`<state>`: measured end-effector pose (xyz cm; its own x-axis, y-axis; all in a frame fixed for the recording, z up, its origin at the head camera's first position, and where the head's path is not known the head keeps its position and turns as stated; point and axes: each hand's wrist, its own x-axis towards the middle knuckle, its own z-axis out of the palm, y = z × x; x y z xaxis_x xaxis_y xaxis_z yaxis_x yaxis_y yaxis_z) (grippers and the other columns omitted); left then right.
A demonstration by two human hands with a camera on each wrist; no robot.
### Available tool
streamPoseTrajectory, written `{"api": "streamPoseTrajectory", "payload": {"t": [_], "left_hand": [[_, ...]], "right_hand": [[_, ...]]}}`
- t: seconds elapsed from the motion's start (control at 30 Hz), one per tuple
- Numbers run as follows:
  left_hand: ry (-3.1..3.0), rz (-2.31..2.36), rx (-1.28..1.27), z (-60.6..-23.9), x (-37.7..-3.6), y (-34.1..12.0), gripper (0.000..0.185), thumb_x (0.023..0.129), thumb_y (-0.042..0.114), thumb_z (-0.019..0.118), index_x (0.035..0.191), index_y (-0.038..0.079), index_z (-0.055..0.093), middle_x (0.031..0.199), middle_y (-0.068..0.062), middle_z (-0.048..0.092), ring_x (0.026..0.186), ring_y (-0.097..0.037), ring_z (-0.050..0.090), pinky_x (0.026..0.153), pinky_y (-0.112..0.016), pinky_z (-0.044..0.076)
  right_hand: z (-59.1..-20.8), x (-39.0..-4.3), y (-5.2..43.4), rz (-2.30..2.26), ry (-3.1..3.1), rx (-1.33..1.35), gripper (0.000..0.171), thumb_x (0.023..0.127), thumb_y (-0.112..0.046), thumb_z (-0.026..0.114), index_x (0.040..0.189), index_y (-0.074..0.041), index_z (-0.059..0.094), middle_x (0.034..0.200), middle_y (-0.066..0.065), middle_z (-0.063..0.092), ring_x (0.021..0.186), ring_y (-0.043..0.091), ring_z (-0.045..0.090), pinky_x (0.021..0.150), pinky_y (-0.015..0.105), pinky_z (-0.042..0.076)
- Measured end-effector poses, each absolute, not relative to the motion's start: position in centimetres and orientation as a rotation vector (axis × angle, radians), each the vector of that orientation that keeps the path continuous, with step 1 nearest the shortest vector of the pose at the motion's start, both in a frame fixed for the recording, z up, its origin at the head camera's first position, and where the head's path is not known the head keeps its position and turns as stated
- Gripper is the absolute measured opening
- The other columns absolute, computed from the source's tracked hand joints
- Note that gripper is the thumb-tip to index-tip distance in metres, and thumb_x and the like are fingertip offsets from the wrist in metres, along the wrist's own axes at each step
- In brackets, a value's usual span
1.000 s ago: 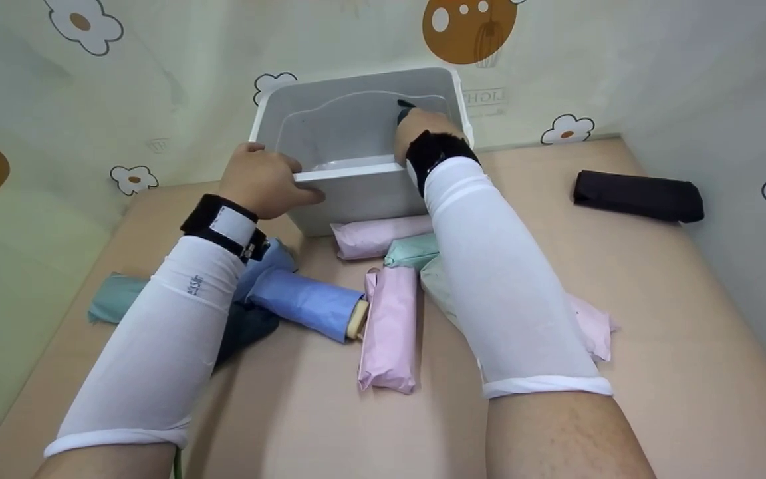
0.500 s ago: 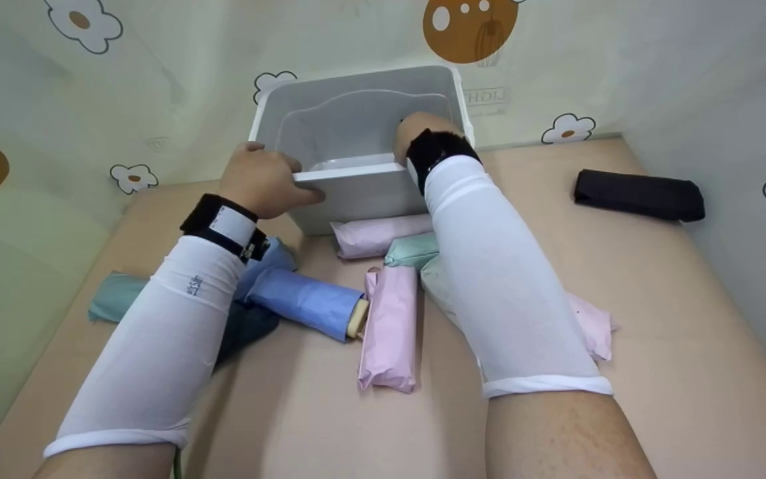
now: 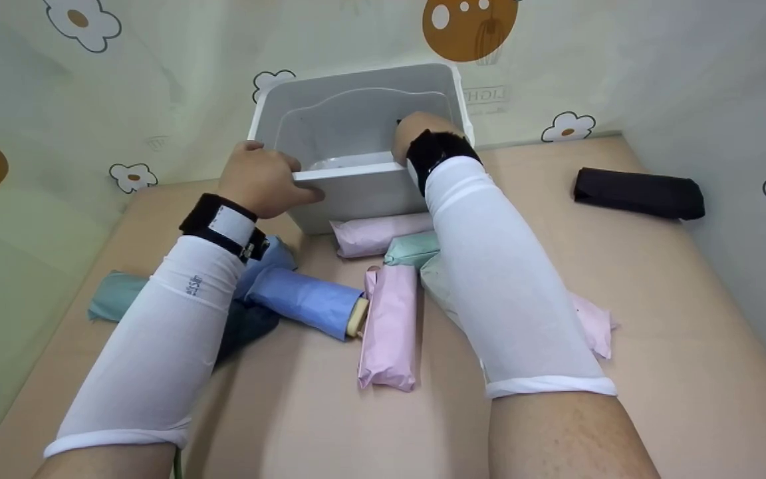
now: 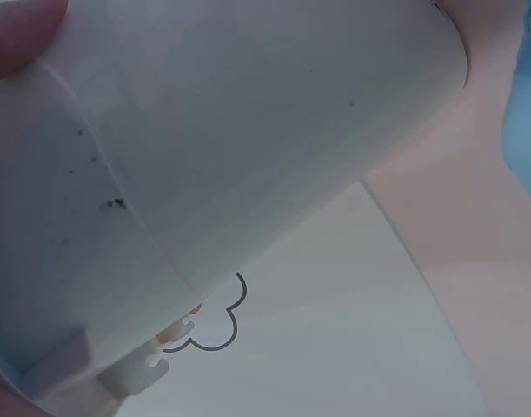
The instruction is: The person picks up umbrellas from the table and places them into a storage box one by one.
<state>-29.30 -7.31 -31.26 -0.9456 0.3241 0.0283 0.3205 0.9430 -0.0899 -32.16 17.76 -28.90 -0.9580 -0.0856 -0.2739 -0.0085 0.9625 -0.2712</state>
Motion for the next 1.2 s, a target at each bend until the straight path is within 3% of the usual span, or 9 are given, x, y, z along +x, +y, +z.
{"api": "streamPoseTrajectory", "payload": {"t": [0.3,0.5,1.2], "left_hand": [[-3.037,0.13,-0.504,-31.3,-29.1,-7.3,0.048,0.088,0.063,0.064,0.085,0.016,0.072,0.074,0.0,0.068,0.091,-0.024,0.071,0.123,-0.05,0.031],[-3.05,0.142,-0.493,-31.3,-29.1,-7.3,0.05,0.088,0.066,0.063,0.084,0.017,0.07,0.074,0.0,0.067,0.093,-0.024,0.07,0.124,-0.049,0.029],[-3.045,0.105,-0.499,-31.2,-28.8,-7.3,0.047,0.088,0.062,0.065,0.079,0.016,0.069,0.071,0.0,0.068,0.091,-0.024,0.071,0.125,-0.051,0.029]], "right_hand": [[-29.0,-32.1,17.7,-0.395,2.845,-0.091,0.042,0.1,-0.022,0.044,0.118,0.004,0.072,0.119,0.022,0.067,0.094,0.034,0.059,0.07,0.035,0.042],[-29.3,-32.2,17.8,-0.406,2.862,-0.082,0.037,0.097,-0.017,0.045,0.108,0.002,0.075,0.114,0.02,0.069,0.088,0.032,0.059,0.068,0.035,0.042],[-30.0,-32.8,18.2,-0.514,2.877,-0.008,0.036,0.096,-0.021,0.049,0.113,-0.002,0.075,0.115,0.017,0.069,0.094,0.033,0.059,0.075,0.038,0.044]]}}
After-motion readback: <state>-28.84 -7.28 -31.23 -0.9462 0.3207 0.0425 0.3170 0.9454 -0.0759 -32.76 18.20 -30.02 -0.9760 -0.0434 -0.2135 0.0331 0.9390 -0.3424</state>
